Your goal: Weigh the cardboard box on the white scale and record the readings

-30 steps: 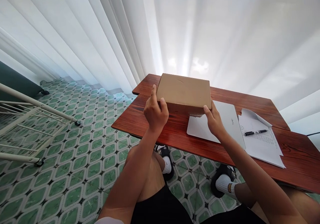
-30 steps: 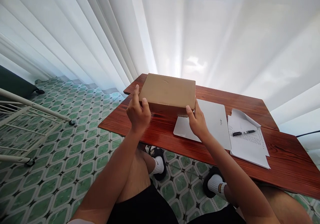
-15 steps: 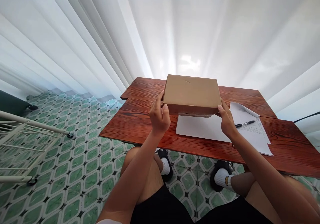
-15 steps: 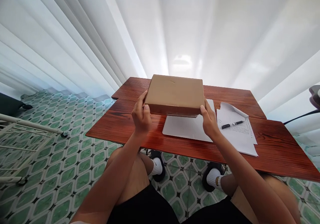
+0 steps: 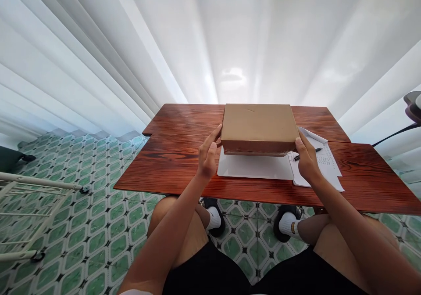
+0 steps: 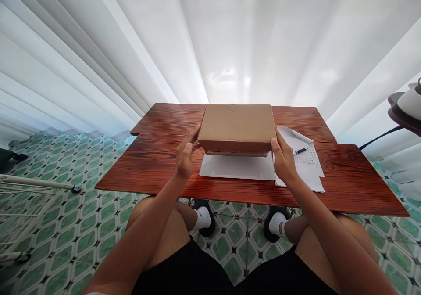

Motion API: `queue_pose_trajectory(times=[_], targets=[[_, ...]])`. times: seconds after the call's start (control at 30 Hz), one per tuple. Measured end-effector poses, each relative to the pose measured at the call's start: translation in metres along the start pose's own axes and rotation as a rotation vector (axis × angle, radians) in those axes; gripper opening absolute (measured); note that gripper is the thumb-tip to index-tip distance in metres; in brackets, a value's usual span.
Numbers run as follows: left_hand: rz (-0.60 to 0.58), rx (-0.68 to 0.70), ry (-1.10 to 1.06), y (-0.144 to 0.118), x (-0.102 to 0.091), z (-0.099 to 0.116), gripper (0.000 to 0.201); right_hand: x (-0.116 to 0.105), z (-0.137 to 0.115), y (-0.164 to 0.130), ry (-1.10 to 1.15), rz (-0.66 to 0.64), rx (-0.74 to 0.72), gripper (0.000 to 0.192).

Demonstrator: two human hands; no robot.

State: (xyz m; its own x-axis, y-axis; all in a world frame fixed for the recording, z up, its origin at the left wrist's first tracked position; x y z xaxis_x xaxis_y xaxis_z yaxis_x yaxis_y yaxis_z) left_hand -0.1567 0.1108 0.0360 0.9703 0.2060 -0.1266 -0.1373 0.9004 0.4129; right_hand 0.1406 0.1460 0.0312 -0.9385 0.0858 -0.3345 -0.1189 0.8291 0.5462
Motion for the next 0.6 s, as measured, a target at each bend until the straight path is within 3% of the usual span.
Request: queue_pose_trajectory(times=[0.23,0.6], targets=[[-0.148,-0.084,-0.088,-0.003,0.011,-0.013,0.065,-0.015,0.000,0.001,-0.048,0.079,-0.005,0.046],[-0.128,-0.119,-0.130,-0.006,0.013,-0.028,0.063,-0.016,0.003,-0.006,-0.050,0.074,0.000,0.048]])
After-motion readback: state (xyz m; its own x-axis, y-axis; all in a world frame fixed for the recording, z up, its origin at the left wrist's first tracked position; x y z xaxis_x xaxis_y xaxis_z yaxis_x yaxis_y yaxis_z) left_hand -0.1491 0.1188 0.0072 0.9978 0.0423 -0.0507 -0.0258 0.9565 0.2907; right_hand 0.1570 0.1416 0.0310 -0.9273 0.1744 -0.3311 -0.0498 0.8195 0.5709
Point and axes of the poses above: each hand's wrist, its own y-axis towards the middle knuckle, its own x-axis out of the palm, z = x × y, the point moved 5 cm from there along y, towards the middle knuckle, and after that the axes turned 9 degrees about -x, right-handed, at the moved point
